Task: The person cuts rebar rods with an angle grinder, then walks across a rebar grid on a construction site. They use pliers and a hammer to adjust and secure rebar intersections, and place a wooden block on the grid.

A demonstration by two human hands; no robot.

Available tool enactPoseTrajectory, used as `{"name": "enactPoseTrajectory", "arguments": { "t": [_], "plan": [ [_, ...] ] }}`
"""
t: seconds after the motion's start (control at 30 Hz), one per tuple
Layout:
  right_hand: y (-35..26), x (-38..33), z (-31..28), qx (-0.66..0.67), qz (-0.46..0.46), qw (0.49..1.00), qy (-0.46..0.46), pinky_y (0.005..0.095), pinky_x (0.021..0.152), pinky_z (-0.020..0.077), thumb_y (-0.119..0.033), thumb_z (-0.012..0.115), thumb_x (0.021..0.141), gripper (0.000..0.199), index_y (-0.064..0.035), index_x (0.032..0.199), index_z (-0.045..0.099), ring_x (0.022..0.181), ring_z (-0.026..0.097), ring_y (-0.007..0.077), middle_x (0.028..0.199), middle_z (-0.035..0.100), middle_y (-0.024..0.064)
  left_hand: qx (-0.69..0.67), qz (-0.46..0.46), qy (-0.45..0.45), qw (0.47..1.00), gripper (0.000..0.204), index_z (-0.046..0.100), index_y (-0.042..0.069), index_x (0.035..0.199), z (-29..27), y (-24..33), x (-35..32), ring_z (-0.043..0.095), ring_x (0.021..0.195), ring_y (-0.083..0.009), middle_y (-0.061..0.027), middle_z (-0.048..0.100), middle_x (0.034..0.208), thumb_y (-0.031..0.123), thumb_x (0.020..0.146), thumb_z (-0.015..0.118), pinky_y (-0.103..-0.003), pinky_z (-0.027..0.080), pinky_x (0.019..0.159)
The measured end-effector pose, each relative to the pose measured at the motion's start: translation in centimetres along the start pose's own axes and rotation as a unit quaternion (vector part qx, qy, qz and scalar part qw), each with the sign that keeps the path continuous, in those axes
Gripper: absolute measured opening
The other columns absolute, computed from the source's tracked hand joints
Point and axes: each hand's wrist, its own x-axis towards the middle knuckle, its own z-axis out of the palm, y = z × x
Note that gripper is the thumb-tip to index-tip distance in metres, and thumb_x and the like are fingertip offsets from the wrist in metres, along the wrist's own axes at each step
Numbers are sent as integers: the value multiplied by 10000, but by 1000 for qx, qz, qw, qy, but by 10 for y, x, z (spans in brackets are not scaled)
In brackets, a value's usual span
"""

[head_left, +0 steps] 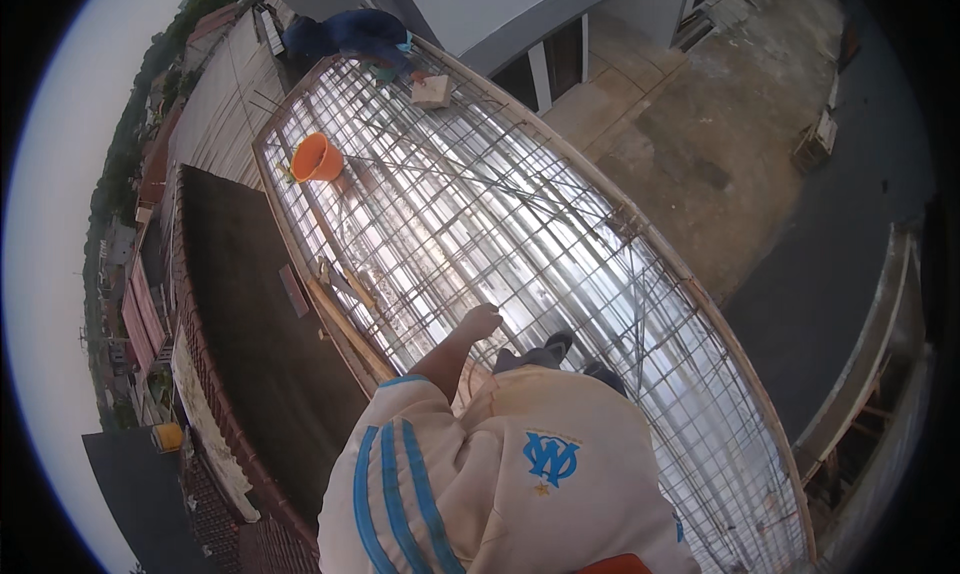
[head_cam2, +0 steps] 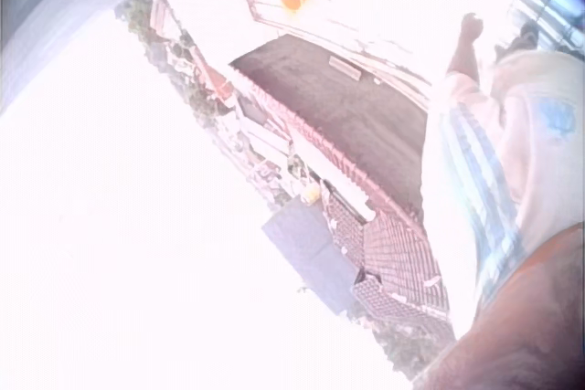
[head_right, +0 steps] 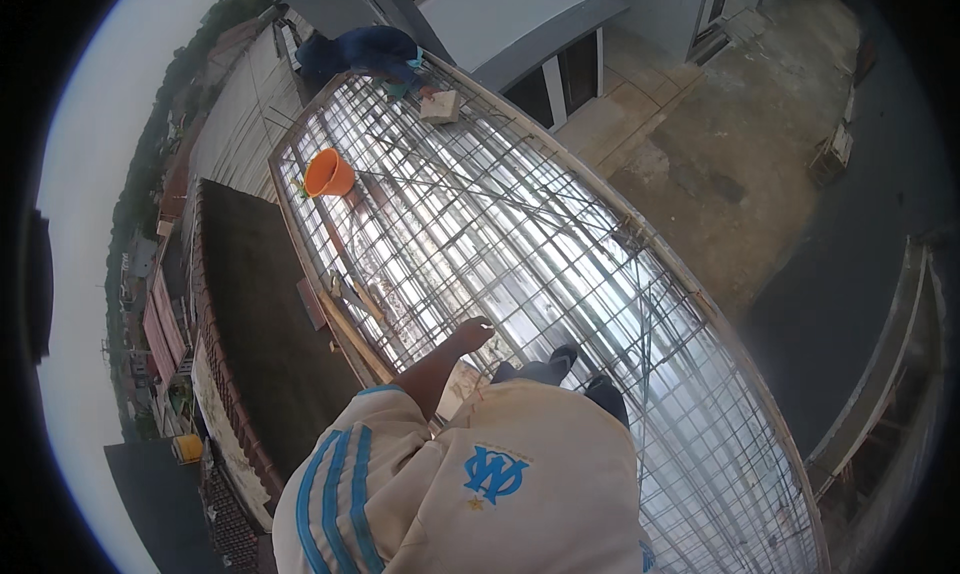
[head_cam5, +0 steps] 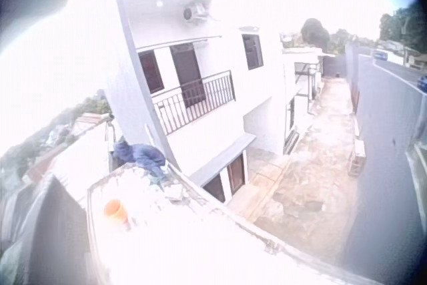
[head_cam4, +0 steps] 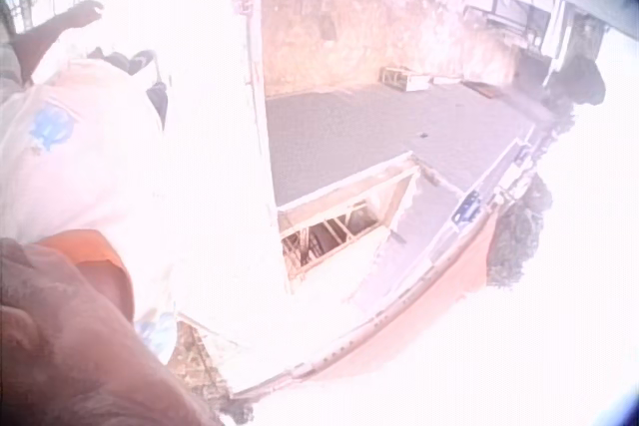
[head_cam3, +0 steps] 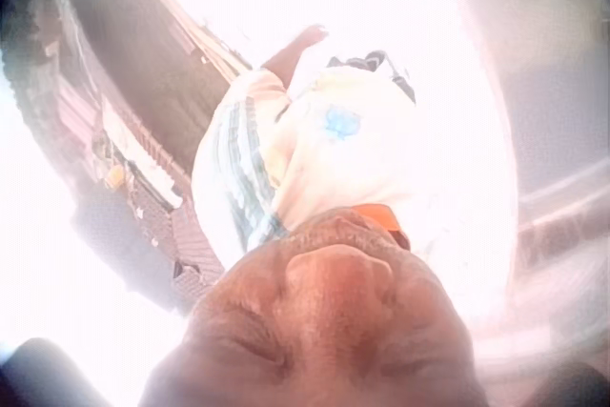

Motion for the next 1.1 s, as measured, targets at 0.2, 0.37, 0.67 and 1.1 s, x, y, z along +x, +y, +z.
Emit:
{"name": "enactPoseTrajectory", "arguments": {
  "t": [0.2,0.37,0.67,1.1],
  "plan": [
    [-75,13,-39,-54,-34,998,8,358,370,436,-152,488,799,157,3,816,507,452,515,200,606,483,95,-29,-50,58,997,420,575,18,1053,48,-58,-64,549,985,-325,-193,586,1046,319,767,512,-374,428,865],
    [-119,14,-75,-81,-66,994,9,379,377,454,-139,468,804,171,29,829,491,461,526,218,621,490,112,28,-66,24,997,394,617,20,969,85,-73,-130,567,949,-333,-188,611,973,343,773,507,-387,432,845],
    [-167,36,-94,-105,-80,990,-46,402,389,466,-133,445,816,167,28,852,467,472,535,252,634,492,120,-34,-213,53,975,350,650,-4,833,133,-81,-218,590,844,-350,-227,617,847,294,749,488,-410,451,789],
    [-38,145,-93,-274,-43,960,-30,373,445,463,-177,528,826,141,-37,841,521,475,538,224,607,512,85,-75,-147,87,982,396,642,7,692,136,-63,-223,585,765,-368,-218,616,804,321,804,429,-434,447,741]
  ]
}}
